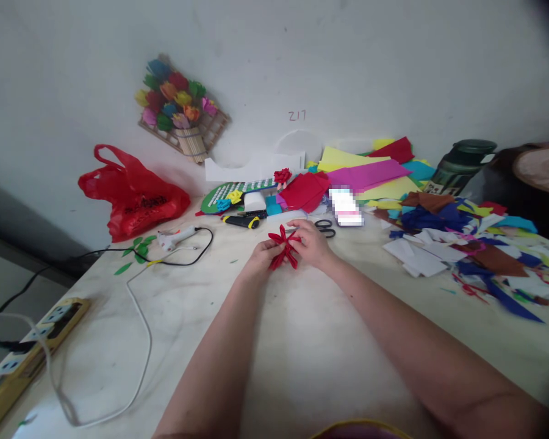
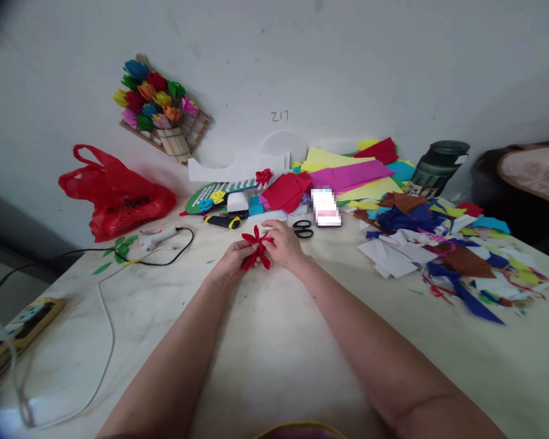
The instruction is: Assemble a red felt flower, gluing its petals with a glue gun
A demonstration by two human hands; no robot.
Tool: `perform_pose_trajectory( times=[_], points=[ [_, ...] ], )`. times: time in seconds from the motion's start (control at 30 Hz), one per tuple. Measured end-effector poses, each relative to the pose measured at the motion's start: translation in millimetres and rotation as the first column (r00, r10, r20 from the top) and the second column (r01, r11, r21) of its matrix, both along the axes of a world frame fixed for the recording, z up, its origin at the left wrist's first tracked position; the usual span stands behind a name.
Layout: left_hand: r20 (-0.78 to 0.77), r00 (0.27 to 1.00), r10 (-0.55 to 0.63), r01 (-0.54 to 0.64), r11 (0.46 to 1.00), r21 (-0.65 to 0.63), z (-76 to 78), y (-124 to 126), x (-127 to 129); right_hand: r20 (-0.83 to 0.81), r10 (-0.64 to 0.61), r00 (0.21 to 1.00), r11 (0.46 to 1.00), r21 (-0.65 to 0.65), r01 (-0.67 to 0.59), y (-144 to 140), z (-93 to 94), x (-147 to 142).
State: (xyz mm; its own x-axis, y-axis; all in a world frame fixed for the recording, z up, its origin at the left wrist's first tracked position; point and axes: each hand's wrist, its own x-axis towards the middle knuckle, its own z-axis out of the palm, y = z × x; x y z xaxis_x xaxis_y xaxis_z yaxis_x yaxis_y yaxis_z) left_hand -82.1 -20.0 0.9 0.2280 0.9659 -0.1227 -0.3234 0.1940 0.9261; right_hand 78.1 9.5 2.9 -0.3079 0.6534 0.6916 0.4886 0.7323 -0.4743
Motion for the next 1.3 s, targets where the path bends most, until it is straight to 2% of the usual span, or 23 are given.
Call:
perform_pose_trajectory(
  times=[0.1, 0.23, 0.37, 0.57, 0.77, 0.87, 1.0, 1.17, 1.3],
  points=[
    [0.02, 0.995, 0.095, -0.095, 0.995, -0.012, -0.7, 0.7, 10.0, 0.096, -0.168, 0.981, 0.98, 0.127, 0.156, -12.5, 5.3, -6.4],
    [-0.034, 0.985, 0.171, -0.168, 0.983, 0.074, 2.5, -0.9, 21.4, 0.201, -0.214, 0.956, 0.957, 0.237, 0.165, -29.0, 15.2, -10.2],
    [-0.057, 0.97, 0.237, -0.225, 0.961, 0.163, 5.1, -3.2, 26.3, 0.158, -0.271, 0.95, 0.934, 0.281, 0.22, -33.1, 13.2, -12.2],
    [0.042, 0.961, 0.275, -0.278, 0.954, 0.115, 1.9, -2.2, 26.6, 0.103, -0.253, 0.962, 0.941, 0.257, 0.22, -27.6, 5.1, -13.8],
    [0.068, 0.961, 0.267, -0.273, 0.957, 0.101, -1.4, -2.0, 25.9, 0.149, -0.189, 0.971, 0.954, 0.262, 0.145, -31.8, 10.7, -15.4],
    [0.078, 0.956, 0.283, -0.287, 0.956, 0.057, -0.8, -3.3, 26.0, 0.181, -0.148, 0.972, 0.963, 0.25, 0.1, -33.2, 11.4, -17.4],
    [0.149, 0.96, 0.238, -0.242, 0.97, 0.003, 2.3, -5.1, 24.5, 0.237, -0.132, 0.963, 0.963, 0.26, 0.068, -33.0, 10.9, -17.6],
    [0.254, 0.943, 0.217, -0.221, 0.975, -0.012, 4.2, -3.7, 18.9, 0.232, -0.182, 0.956, 0.951, 0.29, 0.111, -30.9, 8.4, -13.5],
    [0.224, 0.953, 0.204, -0.202, 0.979, -0.033, 3.3, -1.4, 14.7, 0.105, -0.205, 0.973, 0.961, 0.209, 0.18, -23.0, 0.0, -11.6]
  ],
)
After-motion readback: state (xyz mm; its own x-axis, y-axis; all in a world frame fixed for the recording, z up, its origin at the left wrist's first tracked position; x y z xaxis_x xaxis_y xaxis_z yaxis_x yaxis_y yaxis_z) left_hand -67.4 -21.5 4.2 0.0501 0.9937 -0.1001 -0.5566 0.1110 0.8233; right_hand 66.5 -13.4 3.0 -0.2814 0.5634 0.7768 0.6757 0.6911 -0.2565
